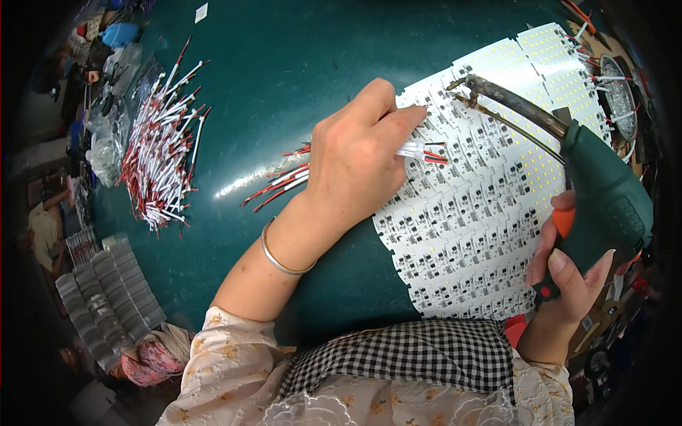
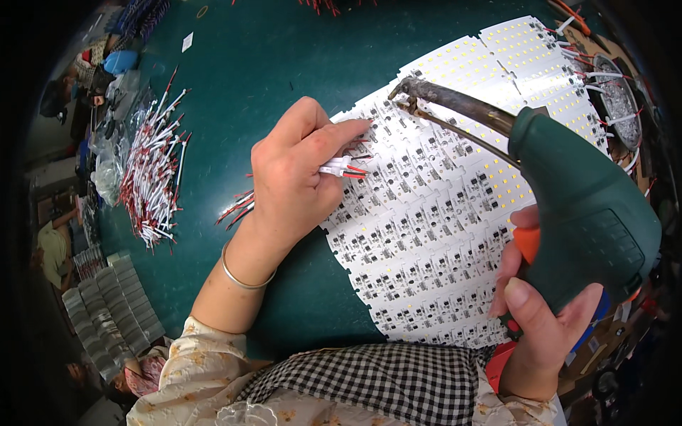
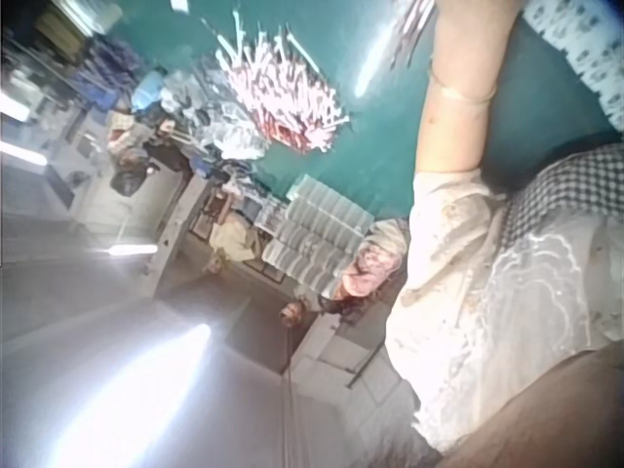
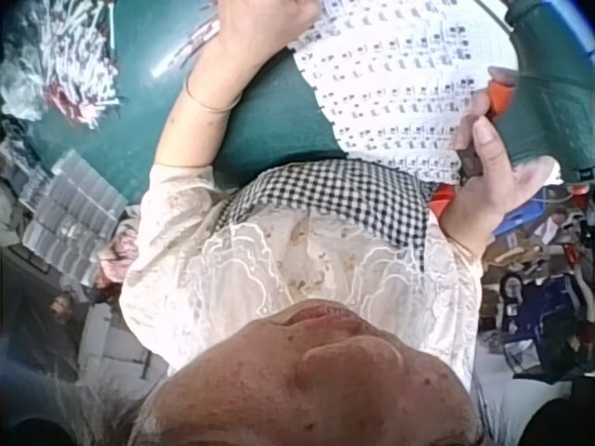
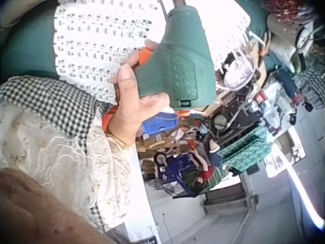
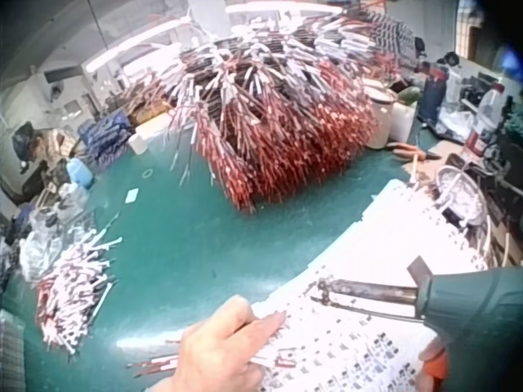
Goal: The person folds and positions a sheet of LED circuit boards on the table, picks up a bundle of pre-cut wires, and solders the wire leads onto the circuit boards one by one using a soldering gun.
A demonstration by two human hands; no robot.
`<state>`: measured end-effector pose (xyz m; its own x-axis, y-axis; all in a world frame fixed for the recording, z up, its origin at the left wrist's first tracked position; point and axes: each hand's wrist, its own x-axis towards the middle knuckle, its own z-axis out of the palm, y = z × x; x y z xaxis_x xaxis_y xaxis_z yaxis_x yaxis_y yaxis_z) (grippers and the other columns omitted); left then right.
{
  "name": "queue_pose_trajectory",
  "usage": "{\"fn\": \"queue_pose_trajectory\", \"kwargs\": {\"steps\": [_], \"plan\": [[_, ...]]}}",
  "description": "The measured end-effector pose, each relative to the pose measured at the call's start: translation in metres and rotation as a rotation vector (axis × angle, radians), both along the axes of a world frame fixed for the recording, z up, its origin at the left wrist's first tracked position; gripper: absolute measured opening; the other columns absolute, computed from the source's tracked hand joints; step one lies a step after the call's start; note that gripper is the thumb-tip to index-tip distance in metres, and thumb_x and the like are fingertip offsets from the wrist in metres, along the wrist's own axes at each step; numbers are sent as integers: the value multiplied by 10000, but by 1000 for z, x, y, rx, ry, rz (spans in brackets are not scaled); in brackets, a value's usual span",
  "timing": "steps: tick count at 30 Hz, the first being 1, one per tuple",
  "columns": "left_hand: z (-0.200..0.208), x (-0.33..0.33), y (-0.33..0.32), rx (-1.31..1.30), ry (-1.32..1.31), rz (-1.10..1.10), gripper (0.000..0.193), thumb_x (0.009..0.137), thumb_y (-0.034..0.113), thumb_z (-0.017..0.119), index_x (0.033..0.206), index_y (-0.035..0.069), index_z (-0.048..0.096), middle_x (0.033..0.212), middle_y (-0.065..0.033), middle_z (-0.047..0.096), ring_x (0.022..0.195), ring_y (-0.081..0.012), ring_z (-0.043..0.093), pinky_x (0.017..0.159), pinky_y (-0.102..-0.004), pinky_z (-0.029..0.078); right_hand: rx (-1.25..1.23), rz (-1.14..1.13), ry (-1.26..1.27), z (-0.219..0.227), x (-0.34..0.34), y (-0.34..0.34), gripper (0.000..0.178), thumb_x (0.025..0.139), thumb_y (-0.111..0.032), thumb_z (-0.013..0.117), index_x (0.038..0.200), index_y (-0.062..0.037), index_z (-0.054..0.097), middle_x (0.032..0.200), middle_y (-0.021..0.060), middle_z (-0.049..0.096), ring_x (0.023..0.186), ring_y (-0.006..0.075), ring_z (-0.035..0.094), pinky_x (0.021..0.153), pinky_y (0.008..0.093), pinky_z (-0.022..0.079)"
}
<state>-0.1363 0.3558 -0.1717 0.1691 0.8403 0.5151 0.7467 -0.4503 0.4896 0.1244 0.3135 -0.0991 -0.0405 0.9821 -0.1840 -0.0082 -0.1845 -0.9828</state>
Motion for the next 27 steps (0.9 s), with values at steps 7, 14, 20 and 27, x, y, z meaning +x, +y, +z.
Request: {"fn": "queue_pose_trajectory", "kwargs": {"steps": [7,14,20,27], "plan": [[0,1,-3,14,63,38,523,513,-170,527,944,46,729,694,-75,510,569,-188,535,503,-280,445,12,-34,-40,8,1,-8,666,743,-196,705,1226,140,392,751,120,541,464,117,520,404,230,461],[-1,-6,3,-90,-61,-120,580,518,-197,502,979,67,735,715,-64,554,615,-174,560,514,-272,436,-101,24,7,18,22,-17,653,731,-104,737,1249,139,423,1112,232,539,594,151,565,454,232,483],[-5,-4,6,-3,-51,-173,548,520,-187,539,967,65,732,716,-56,573,623,-173,578,503,-273,438,-114,10,-54,8,13,-25,573,740,-128,733,1187,107,461,935,161,556,572,139,546,452,229,463],[-7,-4,5,69,-13,-153,534,497,-170,538,944,52,725,723,-58,591,618,-182,590,492,-275,448,-67,25,-55,2,4,-26,454,760,-123,703,1103,87,493,817,136,561,529,128,532,440,224,452]]}}
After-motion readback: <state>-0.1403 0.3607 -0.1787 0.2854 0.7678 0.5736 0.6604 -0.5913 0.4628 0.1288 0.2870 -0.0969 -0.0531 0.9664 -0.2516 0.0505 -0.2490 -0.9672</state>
